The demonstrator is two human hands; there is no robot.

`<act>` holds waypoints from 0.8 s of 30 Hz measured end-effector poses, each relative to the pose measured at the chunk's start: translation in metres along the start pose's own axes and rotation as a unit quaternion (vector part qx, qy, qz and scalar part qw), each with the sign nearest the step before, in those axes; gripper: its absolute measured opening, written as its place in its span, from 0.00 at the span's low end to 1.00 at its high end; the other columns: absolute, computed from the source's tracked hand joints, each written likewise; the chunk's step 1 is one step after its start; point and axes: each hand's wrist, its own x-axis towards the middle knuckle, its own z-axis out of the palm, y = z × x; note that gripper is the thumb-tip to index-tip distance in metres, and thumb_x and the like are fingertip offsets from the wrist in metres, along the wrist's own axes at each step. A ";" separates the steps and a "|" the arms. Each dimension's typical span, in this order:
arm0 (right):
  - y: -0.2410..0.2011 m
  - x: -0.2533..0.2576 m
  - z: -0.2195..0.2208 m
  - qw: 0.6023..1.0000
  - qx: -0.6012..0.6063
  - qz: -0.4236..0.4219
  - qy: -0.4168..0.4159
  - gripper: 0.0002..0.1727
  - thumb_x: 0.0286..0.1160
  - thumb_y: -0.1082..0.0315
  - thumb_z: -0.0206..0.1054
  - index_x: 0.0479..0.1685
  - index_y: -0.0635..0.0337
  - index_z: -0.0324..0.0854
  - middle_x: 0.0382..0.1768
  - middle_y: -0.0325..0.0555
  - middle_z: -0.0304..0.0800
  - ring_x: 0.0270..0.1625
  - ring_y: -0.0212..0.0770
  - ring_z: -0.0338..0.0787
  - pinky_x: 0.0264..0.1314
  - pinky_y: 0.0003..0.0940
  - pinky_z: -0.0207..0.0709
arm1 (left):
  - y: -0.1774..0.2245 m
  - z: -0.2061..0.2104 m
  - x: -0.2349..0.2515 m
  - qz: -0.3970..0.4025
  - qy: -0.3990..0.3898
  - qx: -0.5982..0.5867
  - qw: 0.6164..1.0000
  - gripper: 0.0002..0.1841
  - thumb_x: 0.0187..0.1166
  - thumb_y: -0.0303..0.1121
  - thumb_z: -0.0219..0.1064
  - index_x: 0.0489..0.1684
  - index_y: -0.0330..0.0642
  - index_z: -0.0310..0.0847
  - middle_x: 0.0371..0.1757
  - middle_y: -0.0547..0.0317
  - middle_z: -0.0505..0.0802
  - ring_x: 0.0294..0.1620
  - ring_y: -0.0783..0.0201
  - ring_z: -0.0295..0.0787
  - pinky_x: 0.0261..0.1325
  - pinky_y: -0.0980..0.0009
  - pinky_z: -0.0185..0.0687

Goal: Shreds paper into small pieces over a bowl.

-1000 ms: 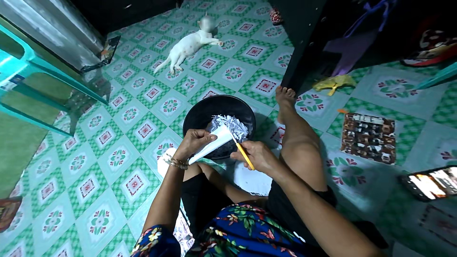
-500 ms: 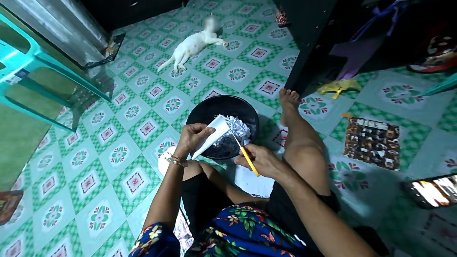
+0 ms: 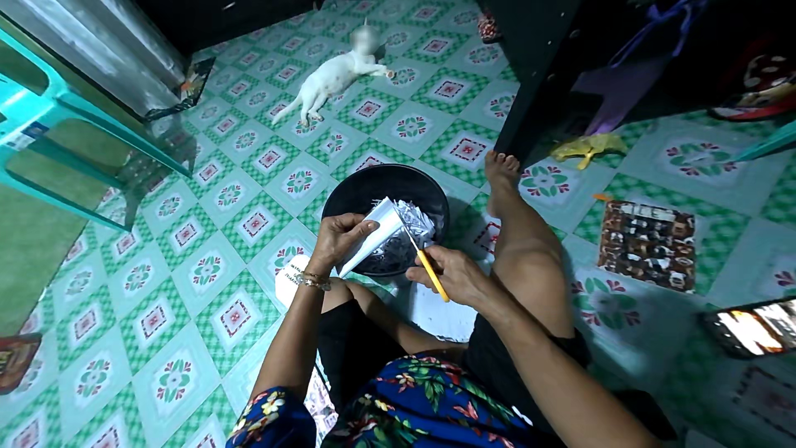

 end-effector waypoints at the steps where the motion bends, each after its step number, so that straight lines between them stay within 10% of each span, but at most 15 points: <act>1: 0.000 -0.001 0.000 1.000 0.000 -0.004 0.005 0.27 0.78 0.49 0.72 0.57 0.67 0.82 0.36 0.50 0.87 0.36 0.40 0.86 0.47 0.42 0.80 | 0.000 -0.001 0.000 0.000 -0.002 0.004 1.000 0.03 0.75 0.23 0.71 0.33 0.34 0.90 0.29 0.72 0.92 0.29 0.88 0.84 0.38 0.87 0.81; 9: -0.003 -0.007 0.006 0.998 0.010 -0.026 0.049 0.21 0.78 0.56 0.74 0.49 0.69 0.83 0.29 0.47 0.84 0.28 0.34 0.80 0.37 0.32 0.77 | -0.002 -0.005 -0.003 -0.014 -0.026 0.010 1.000 0.06 0.79 0.27 0.70 0.33 0.36 0.89 0.24 0.69 0.89 0.23 0.86 0.80 0.30 0.87 0.77; 24: -0.002 -0.001 0.008 0.998 -0.017 -0.025 0.047 0.26 0.76 0.52 0.74 0.54 0.69 0.83 0.33 0.52 0.87 0.34 0.42 0.84 0.46 0.44 0.79 | 0.007 -0.005 0.012 -0.057 -0.085 -0.024 0.994 0.11 0.78 0.24 0.68 0.23 0.42 0.87 0.20 0.76 0.88 0.21 0.86 0.80 0.29 0.86 0.77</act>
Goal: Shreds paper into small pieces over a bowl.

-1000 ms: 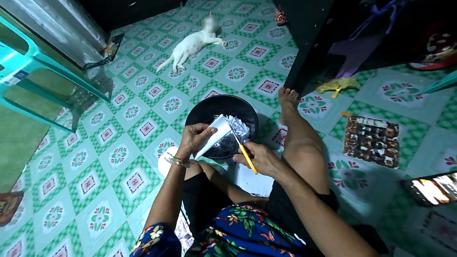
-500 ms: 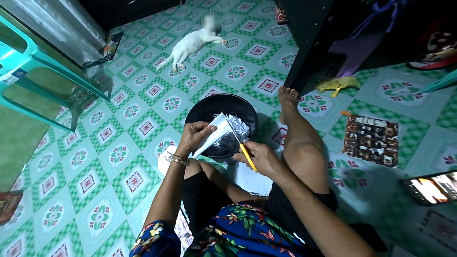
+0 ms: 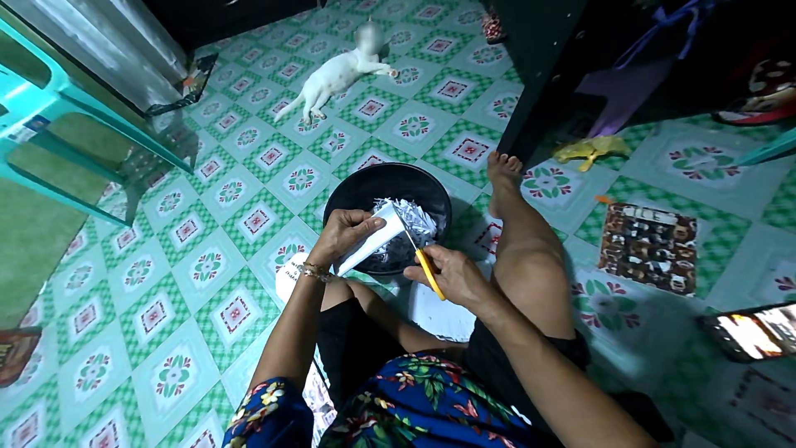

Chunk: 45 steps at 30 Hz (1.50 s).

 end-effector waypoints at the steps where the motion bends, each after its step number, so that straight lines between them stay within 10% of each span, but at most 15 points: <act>1: 0.000 0.000 0.000 1.000 -0.002 0.002 -0.001 0.26 0.76 0.52 0.74 0.54 0.69 0.83 0.34 0.52 0.87 0.35 0.43 0.85 0.46 0.45 0.79 | 0.000 0.000 0.000 0.001 -0.002 0.001 1.000 0.11 0.78 0.24 0.68 0.22 0.43 0.87 0.20 0.76 0.88 0.21 0.86 0.80 0.28 0.86 0.77; 36: -0.008 0.009 -0.001 0.998 0.046 0.034 -0.021 0.18 0.77 0.59 0.74 0.44 0.69 0.82 0.23 0.42 0.82 0.21 0.27 0.80 0.31 0.24 0.77 | -0.004 0.004 -0.004 -0.088 -0.025 -0.042 0.995 0.15 0.78 0.22 0.68 0.17 0.44 0.86 0.14 0.74 0.85 0.14 0.85 0.75 0.21 0.85 0.72; 45: 0.003 0.002 -0.005 0.993 0.055 0.039 -0.095 0.23 0.81 0.51 0.70 0.54 0.66 0.81 0.35 0.44 0.85 0.34 0.32 0.84 0.44 0.32 0.80 | -0.006 -0.011 -0.002 -0.020 0.055 0.004 0.998 0.09 0.78 0.25 0.69 0.25 0.41 0.87 0.20 0.75 0.88 0.19 0.86 0.79 0.27 0.85 0.77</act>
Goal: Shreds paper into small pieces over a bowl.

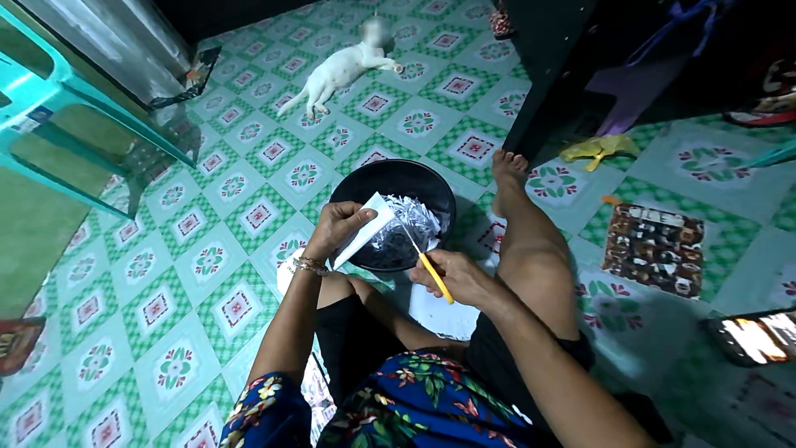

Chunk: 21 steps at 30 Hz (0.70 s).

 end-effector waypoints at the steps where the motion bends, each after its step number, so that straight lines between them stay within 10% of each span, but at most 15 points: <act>1: -0.001 0.000 0.001 1.000 -0.002 -0.003 -0.002 0.24 0.81 0.51 0.70 0.54 0.66 0.81 0.35 0.44 0.86 0.34 0.32 0.84 0.44 0.32 0.80 | 0.001 0.000 0.000 0.003 0.002 -0.002 1.000 0.09 0.78 0.25 0.70 0.26 0.41 0.88 0.20 0.75 0.88 0.20 0.86 0.79 0.27 0.85 0.77; 21: -0.002 -0.007 -0.004 1.000 0.005 -0.009 -0.007 0.23 0.81 0.51 0.69 0.53 0.66 0.81 0.34 0.43 0.85 0.34 0.31 0.84 0.43 0.30 0.80 | 0.003 0.006 0.001 0.066 0.077 0.006 0.995 0.05 0.79 0.24 0.69 0.33 0.37 0.89 0.27 0.73 0.91 0.27 0.87 0.84 0.36 0.85 0.82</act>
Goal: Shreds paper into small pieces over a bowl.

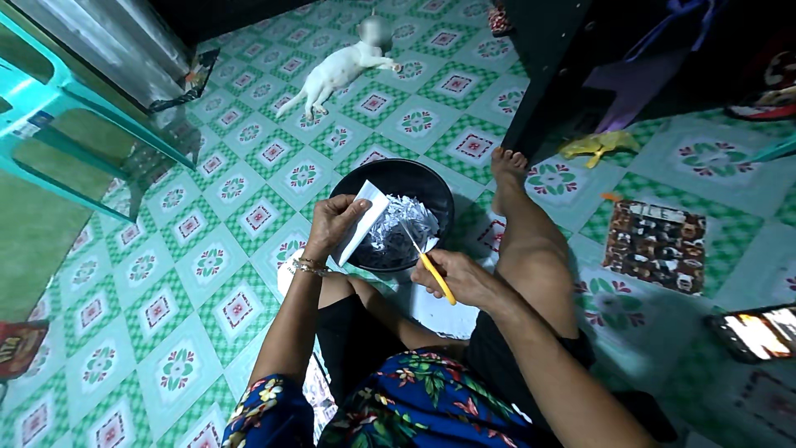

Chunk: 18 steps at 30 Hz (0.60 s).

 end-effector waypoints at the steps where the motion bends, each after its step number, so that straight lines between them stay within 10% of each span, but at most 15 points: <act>1: -0.001 0.001 0.000 1.000 0.000 0.001 -0.003 0.23 0.81 0.51 0.69 0.54 0.66 0.81 0.35 0.43 0.85 0.34 0.31 0.84 0.44 0.31 0.80 | 0.000 0.001 -0.001 0.007 -0.007 0.007 1.000 0.05 0.78 0.24 0.69 0.33 0.36 0.89 0.29 0.72 0.92 0.28 0.87 0.84 0.37 0.85 0.82; 18: -0.007 0.003 0.001 1.000 -0.001 -0.011 0.003 0.25 0.81 0.52 0.70 0.59 0.68 0.79 0.38 0.47 0.85 0.37 0.34 0.84 0.47 0.32 0.79 | -0.004 0.011 -0.004 0.145 -0.061 0.130 0.979 0.11 0.78 0.29 0.70 0.33 0.27 0.90 0.31 0.56 0.90 0.34 0.80 0.83 0.45 0.84 0.78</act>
